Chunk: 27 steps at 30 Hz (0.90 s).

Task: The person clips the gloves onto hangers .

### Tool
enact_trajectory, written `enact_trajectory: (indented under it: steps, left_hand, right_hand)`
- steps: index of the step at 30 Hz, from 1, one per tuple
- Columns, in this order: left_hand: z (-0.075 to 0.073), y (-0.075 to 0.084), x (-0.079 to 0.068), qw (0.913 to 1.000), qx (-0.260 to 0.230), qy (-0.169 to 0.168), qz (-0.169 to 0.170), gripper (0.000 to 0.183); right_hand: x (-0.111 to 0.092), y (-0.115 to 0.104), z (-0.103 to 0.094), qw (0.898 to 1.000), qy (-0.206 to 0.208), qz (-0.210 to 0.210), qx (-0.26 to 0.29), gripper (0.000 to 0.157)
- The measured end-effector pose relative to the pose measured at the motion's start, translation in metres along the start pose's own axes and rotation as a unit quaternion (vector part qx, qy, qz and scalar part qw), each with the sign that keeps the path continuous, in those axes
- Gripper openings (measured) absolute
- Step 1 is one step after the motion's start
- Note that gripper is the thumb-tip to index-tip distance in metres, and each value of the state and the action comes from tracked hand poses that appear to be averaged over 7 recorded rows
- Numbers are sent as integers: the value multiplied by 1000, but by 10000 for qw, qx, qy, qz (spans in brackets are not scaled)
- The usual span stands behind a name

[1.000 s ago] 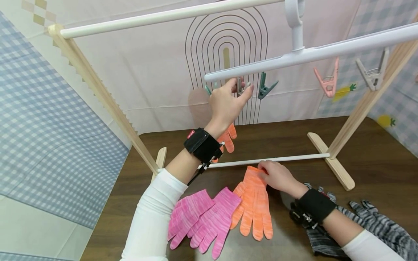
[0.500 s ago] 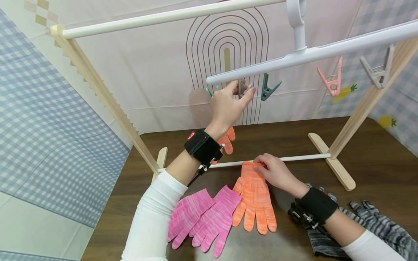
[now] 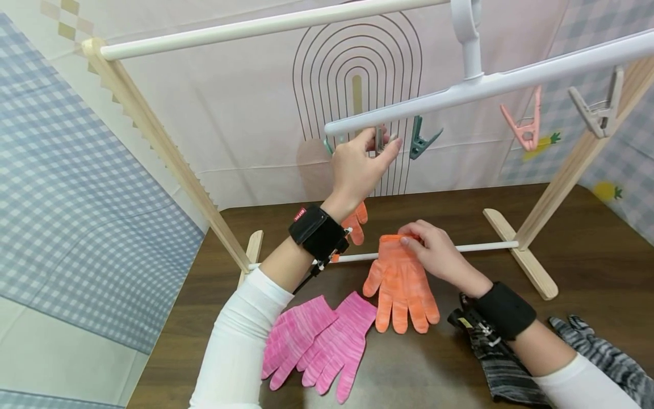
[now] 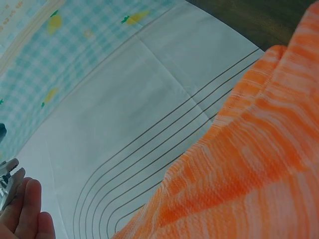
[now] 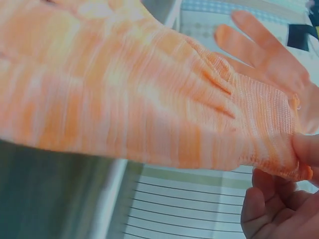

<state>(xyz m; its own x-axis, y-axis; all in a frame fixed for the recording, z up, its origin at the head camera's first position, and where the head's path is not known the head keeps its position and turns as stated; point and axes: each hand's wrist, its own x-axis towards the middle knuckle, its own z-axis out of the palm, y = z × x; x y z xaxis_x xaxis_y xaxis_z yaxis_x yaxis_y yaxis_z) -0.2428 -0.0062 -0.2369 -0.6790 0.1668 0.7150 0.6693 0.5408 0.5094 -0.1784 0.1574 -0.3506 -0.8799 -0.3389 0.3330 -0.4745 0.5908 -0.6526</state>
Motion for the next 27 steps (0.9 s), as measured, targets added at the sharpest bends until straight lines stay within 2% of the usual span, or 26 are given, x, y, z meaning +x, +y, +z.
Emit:
enact_trajectory:
  steps: [6,14,27]
  left_hand:
    - [-1,0,-1,10000,-29,-11,5,20]
    - [-2,-1,-2,9998,-139,-123,-92,22]
    - [-3,-2,-3,9994,-273,-123,-168,23]
  right_hand:
    - [9,-8,-8,9994,283,-135,127,14]
    - [14,-11,-11,9990,352,-135,236,17]
    - [24,-15,-16,9951,727,-197,633,18]
